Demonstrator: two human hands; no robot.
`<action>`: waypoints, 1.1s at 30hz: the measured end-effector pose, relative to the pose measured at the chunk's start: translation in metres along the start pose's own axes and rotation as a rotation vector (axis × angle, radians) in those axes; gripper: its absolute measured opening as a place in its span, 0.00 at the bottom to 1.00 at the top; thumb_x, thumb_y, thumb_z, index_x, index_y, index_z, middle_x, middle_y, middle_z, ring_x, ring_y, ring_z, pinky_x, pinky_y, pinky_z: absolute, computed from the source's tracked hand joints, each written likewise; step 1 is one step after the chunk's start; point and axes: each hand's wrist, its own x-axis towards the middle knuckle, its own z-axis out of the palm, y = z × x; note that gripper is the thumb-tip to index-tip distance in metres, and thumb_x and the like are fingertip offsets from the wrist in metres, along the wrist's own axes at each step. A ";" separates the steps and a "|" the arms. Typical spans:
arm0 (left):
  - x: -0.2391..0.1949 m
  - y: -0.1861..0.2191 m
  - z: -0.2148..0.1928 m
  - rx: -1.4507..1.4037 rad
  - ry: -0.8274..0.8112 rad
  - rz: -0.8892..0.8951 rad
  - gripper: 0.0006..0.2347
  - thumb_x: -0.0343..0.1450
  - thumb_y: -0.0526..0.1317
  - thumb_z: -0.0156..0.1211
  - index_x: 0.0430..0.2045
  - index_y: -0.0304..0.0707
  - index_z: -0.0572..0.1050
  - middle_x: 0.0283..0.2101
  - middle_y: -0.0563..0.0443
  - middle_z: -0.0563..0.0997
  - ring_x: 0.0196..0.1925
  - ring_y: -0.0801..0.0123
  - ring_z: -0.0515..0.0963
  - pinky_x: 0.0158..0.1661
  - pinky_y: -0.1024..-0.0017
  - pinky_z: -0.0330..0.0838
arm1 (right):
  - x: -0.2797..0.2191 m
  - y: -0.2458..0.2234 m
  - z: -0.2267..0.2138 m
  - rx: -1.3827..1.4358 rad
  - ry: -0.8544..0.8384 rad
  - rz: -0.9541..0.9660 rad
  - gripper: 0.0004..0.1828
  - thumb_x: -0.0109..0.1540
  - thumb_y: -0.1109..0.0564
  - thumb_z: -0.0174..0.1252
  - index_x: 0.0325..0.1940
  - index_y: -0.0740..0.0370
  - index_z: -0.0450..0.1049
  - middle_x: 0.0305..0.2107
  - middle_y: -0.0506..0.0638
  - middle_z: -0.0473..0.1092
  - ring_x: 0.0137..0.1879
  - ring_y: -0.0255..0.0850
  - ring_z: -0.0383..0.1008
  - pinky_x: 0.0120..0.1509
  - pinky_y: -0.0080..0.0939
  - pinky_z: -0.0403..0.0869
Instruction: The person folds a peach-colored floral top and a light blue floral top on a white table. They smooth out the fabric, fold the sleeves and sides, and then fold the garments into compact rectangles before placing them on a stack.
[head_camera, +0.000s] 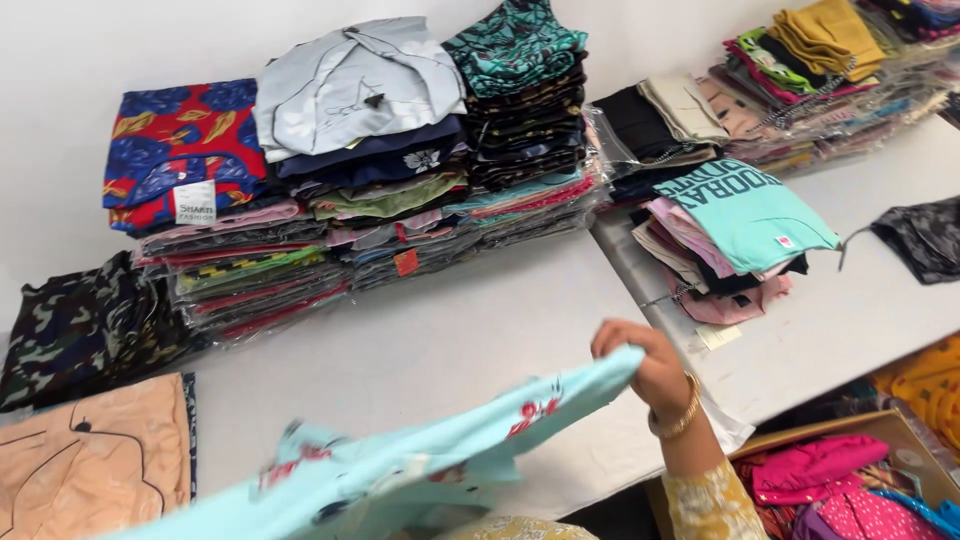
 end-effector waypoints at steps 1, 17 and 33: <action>0.008 -0.031 0.042 0.048 0.013 0.001 0.11 0.83 0.32 0.44 0.61 0.42 0.63 0.56 0.47 0.73 0.56 0.64 0.75 0.60 0.61 0.70 | 0.013 -0.003 0.002 0.064 0.102 0.065 0.09 0.57 0.66 0.50 0.35 0.67 0.76 0.33 0.51 0.73 0.37 0.38 0.72 0.41 0.35 0.71; -0.013 -0.079 0.388 0.071 0.312 -0.209 0.15 0.74 0.31 0.51 0.56 0.42 0.66 0.48 0.56 0.78 0.47 0.71 0.80 0.43 0.69 0.78 | 0.117 0.082 0.116 -0.404 -0.019 0.101 0.26 0.60 0.54 0.65 0.62 0.55 0.72 0.56 0.50 0.73 0.59 0.42 0.74 0.61 0.44 0.73; -0.040 0.008 0.321 0.078 0.308 0.027 0.10 0.80 0.39 0.53 0.55 0.39 0.70 0.48 0.57 0.77 0.48 0.75 0.79 0.46 0.74 0.78 | 0.082 0.243 0.096 -0.501 -0.188 0.391 0.14 0.55 0.58 0.67 0.45 0.58 0.81 0.39 0.52 0.81 0.46 0.44 0.81 0.54 0.42 0.75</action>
